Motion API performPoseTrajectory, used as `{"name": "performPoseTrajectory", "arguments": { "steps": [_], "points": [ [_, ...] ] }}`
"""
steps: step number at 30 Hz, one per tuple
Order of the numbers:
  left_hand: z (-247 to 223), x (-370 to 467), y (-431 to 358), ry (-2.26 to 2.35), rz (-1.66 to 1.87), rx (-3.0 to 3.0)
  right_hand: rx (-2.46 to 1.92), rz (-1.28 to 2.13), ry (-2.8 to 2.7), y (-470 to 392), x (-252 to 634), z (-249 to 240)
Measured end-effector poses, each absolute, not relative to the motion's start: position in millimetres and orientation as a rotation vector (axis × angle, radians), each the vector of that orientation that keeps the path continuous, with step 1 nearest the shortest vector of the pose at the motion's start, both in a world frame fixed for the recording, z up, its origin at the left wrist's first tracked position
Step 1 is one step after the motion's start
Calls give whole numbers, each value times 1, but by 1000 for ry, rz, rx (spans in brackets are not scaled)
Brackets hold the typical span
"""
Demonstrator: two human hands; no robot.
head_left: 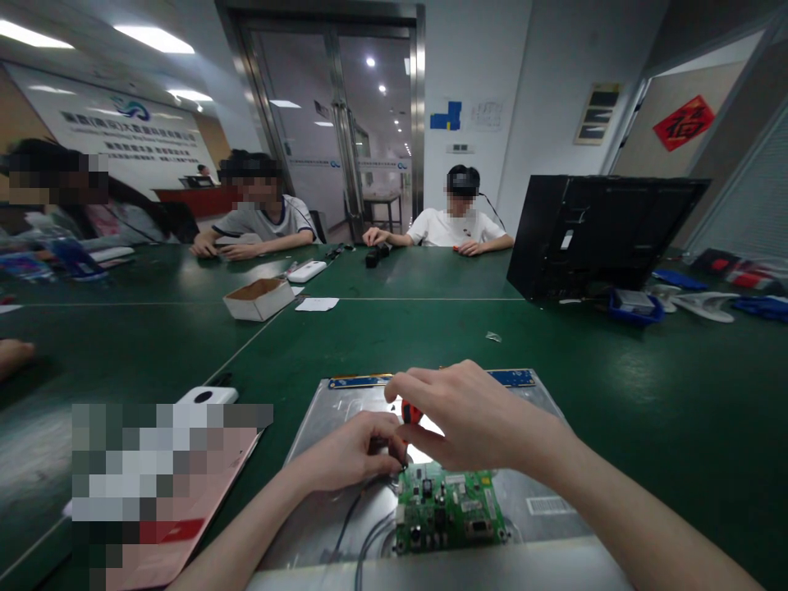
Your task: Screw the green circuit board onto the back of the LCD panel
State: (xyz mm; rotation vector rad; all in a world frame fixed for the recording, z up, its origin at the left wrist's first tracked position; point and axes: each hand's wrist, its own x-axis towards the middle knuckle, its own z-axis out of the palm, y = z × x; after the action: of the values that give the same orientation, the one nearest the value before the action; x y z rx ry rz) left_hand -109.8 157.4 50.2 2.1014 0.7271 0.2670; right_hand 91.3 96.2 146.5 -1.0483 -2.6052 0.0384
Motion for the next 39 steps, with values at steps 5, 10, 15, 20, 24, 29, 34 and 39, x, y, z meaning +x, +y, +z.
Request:
{"name": "performPoseTrajectory", "arguments": {
  "steps": [5, 10, 15, 20, 24, 29, 34, 39],
  "points": [
    [48, -111, 157, 733, 284, 2117, -1012, 59, -2621, 96, 93, 146],
    [47, -111, 156, 765, 263, 2125, -974, 103, -2657, 95, 94, 148],
    [50, -110, 156, 756, 282, 2105, -1022, 92, -2642, 96, 93, 147],
    [51, -110, 157, 753, 267, 2096, -1062, 37, -2616, 97, 91, 147],
    [50, -110, 157, 732, 277, 2101, -1060, 31, -2628, 96, 92, 147],
    [49, -110, 156, 717, 288, 2139, -974, 76, -2649, 95, 95, 148],
    [49, -110, 155, 747, 289, 2131, -995, 84, -2657, 96, 94, 147],
    [49, -109, 156, 760, 246, 2073, -1061, 48, -2622, 97, 92, 147]
  ]
}}
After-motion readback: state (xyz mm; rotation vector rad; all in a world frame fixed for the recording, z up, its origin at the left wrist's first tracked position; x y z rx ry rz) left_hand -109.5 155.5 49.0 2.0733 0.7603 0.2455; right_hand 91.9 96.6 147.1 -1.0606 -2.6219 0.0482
